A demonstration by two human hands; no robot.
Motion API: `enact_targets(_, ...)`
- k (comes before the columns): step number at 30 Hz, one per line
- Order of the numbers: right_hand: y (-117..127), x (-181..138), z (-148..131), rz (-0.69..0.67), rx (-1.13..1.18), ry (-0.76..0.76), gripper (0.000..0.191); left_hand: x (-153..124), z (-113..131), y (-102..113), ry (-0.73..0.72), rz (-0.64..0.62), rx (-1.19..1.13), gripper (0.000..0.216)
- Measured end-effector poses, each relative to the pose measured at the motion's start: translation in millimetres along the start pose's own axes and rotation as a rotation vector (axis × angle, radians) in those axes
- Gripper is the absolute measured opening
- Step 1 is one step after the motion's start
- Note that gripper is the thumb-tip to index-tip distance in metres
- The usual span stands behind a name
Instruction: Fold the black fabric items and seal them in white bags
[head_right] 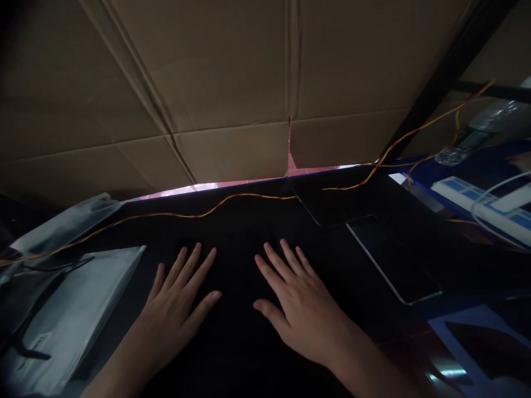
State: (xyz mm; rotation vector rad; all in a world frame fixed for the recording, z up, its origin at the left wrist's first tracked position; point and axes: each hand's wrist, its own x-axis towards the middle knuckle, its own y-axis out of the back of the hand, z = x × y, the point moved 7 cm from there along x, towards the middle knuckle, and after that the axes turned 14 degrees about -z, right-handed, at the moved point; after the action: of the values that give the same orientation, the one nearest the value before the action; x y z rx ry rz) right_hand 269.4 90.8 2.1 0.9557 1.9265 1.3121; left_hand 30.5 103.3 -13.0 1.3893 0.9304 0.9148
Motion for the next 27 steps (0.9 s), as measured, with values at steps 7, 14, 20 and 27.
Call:
enact_targets(7,62.4,51.9,17.1,0.221,-0.081,-0.081,0.045,46.1,-14.7,46.0,0.055,-0.005,0.074,0.054)
enact_targets(14,73.0,85.8,21.3,0.129,-0.104,-0.01,0.023,52.4,-30.8,73.5,0.051,0.044,0.116,0.037)
enact_targets(20,62.8,19.0,-0.3,0.155,-0.181,0.058,0.021,-11.6,-14.0,78.2,-0.141,0.209,0.034,0.029)
enact_targets(27,26.9,-70.0,15.9,-0.006,-0.079,0.061,0.066,-94.2,-2.4,29.4,-0.465,0.064,0.064,0.071)
